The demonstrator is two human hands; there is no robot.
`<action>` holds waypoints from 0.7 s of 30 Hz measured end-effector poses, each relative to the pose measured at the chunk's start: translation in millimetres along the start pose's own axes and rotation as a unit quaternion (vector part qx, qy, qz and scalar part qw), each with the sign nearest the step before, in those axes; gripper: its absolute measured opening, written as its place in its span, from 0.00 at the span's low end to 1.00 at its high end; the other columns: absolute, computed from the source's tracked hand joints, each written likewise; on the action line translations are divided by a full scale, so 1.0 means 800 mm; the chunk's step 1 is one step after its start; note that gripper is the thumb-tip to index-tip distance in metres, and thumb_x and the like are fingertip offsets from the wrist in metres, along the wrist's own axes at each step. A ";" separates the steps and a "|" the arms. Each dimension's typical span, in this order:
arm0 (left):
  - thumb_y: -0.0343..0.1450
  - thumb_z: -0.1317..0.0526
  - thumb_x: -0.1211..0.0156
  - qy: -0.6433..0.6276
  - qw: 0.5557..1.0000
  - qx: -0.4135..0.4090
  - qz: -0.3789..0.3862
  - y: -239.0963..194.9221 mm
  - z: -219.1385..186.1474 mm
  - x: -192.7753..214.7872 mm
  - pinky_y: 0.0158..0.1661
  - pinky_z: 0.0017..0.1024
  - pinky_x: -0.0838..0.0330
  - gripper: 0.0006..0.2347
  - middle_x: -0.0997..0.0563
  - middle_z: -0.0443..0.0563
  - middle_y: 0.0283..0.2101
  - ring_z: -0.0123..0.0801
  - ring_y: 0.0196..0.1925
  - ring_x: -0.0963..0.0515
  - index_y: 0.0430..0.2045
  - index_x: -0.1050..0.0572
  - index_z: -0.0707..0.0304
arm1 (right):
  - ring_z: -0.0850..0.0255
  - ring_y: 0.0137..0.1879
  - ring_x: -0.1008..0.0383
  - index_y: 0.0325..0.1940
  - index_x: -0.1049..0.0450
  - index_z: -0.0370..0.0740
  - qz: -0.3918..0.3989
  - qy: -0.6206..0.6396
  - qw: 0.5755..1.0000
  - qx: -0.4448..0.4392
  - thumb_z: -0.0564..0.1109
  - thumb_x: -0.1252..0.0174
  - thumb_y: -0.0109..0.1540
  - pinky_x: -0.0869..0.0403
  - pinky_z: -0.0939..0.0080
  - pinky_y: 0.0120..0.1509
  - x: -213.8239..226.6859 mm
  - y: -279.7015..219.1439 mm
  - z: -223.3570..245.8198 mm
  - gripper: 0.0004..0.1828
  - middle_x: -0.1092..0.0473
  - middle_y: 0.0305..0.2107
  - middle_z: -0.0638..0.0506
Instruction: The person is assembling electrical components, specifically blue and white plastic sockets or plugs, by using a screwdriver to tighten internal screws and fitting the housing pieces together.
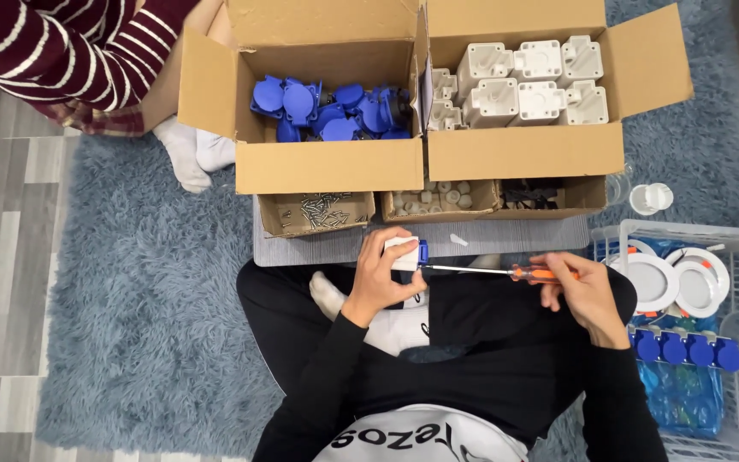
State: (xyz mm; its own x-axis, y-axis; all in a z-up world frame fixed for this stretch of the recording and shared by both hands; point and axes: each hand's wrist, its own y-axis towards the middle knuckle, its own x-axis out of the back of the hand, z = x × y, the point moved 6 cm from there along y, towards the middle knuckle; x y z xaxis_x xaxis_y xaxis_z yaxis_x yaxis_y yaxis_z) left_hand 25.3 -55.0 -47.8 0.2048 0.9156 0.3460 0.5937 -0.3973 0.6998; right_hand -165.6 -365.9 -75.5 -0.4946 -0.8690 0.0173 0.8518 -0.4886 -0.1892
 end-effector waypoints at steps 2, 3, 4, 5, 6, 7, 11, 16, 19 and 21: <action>0.59 0.59 0.27 0.001 1.000 -0.002 -0.003 0.001 0.000 0.000 0.48 0.48 0.23 0.22 0.18 0.57 0.50 0.55 0.46 0.17 0.48 0.18 0.56 | 0.56 0.17 0.23 0.54 0.21 0.23 0.001 0.011 1.000 0.028 0.36 0.46 0.74 0.26 0.65 0.14 0.014 0.005 -0.015 0.12 0.22 0.28 0.30; 0.59 0.59 0.27 0.002 1.000 -0.003 -0.004 0.001 -0.001 -0.001 0.48 0.48 0.23 0.21 0.18 0.57 0.50 0.55 0.46 0.17 0.48 0.18 0.56 | 0.52 0.22 0.19 0.55 0.21 0.23 0.001 0.023 0.998 0.053 0.32 0.41 0.70 0.22 0.63 0.17 0.021 0.005 -0.020 0.11 0.22 0.30 0.30; 0.59 0.59 0.27 0.002 1.000 -0.002 -0.005 0.001 -0.001 0.000 0.48 0.48 0.23 0.21 0.18 0.57 0.50 0.55 0.46 0.17 0.48 0.18 0.56 | 0.52 0.22 0.19 0.55 0.21 0.23 0.001 0.022 0.998 0.053 0.32 0.41 0.70 0.22 0.63 0.17 0.020 0.004 -0.016 0.11 0.22 0.30 0.30; 0.59 0.59 0.27 0.003 1.000 -0.002 -0.005 0.001 -0.001 0.000 0.48 0.48 0.23 0.21 0.18 0.57 0.50 0.55 0.46 0.17 0.48 0.18 0.56 | 0.50 0.29 0.16 0.56 0.22 0.22 0.004 0.037 0.997 0.065 0.30 0.39 0.67 0.19 0.60 0.24 0.019 0.004 -0.010 0.13 0.21 0.35 0.29; 0.59 0.59 0.27 0.004 1.000 -0.002 -0.006 0.001 -0.001 0.000 0.48 0.48 0.23 0.21 0.18 0.57 0.50 0.54 0.46 0.17 0.48 0.18 0.56 | 0.47 0.37 0.14 0.57 0.23 0.21 0.007 0.052 0.996 0.077 0.28 0.37 0.65 0.15 0.56 0.30 0.018 0.003 -0.004 0.16 0.20 0.40 0.29; 0.59 0.59 0.27 0.004 1.000 -0.002 -0.006 0.002 -0.001 0.000 0.48 0.48 0.23 0.21 0.18 0.57 0.50 0.54 0.46 0.17 0.48 0.18 0.56 | 0.47 0.37 0.14 0.57 0.23 0.21 0.007 0.051 0.996 0.078 0.28 0.37 0.65 0.15 0.56 0.30 0.020 0.001 -0.002 0.16 0.20 0.40 0.29; 0.61 0.58 0.27 0.001 1.000 -0.001 -0.003 0.003 -0.003 0.001 0.48 0.48 0.23 0.21 0.19 0.57 0.50 0.55 0.46 0.17 0.49 0.18 0.56 | 0.47 0.49 0.16 0.55 0.22 0.22 0.019 0.024 0.996 0.084 0.27 0.32 0.59 0.17 0.54 0.46 0.015 -0.004 0.017 0.19 0.21 0.47 0.29; 0.62 0.58 0.28 0.001 1.000 0.000 -0.001 0.003 -0.003 0.001 0.48 0.47 0.23 0.20 0.19 0.57 0.50 0.55 0.47 0.17 0.49 0.19 0.56 | 0.47 0.43 0.16 0.57 0.19 0.23 0.028 -0.043 0.998 0.031 0.37 0.46 0.74 0.15 0.47 0.45 0.003 -0.001 0.020 0.15 0.19 0.42 0.28; 0.62 0.57 0.28 0.002 1.000 0.001 -0.002 0.003 -0.003 0.001 0.48 0.48 0.23 0.20 0.19 0.57 0.50 0.55 0.47 0.17 0.49 0.19 0.56 | 0.53 0.23 0.19 0.51 0.19 0.21 0.042 -0.013 0.997 0.060 0.34 0.45 0.73 0.17 0.59 0.22 0.009 0.002 0.006 0.11 0.22 0.27 0.31; 0.63 0.57 0.28 0.002 1.000 -0.003 -0.001 0.002 -0.002 0.000 0.47 0.48 0.24 0.20 0.19 0.56 0.50 0.55 0.47 0.17 0.50 0.19 0.56 | 0.50 0.31 0.16 0.49 0.18 0.22 0.040 -0.007 0.995 0.089 0.32 0.39 0.68 0.15 0.53 0.28 0.009 -0.002 0.014 0.09 0.21 0.38 0.30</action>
State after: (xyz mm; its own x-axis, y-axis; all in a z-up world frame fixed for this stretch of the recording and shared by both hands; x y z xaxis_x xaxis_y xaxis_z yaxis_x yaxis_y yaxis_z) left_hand 24.8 -56.1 -45.4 0.1996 0.9164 0.3471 0.5896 -0.3952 0.7044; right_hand -168.7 -372.3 -64.2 -0.4224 -0.9061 0.0226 0.9062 -0.4227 -0.0127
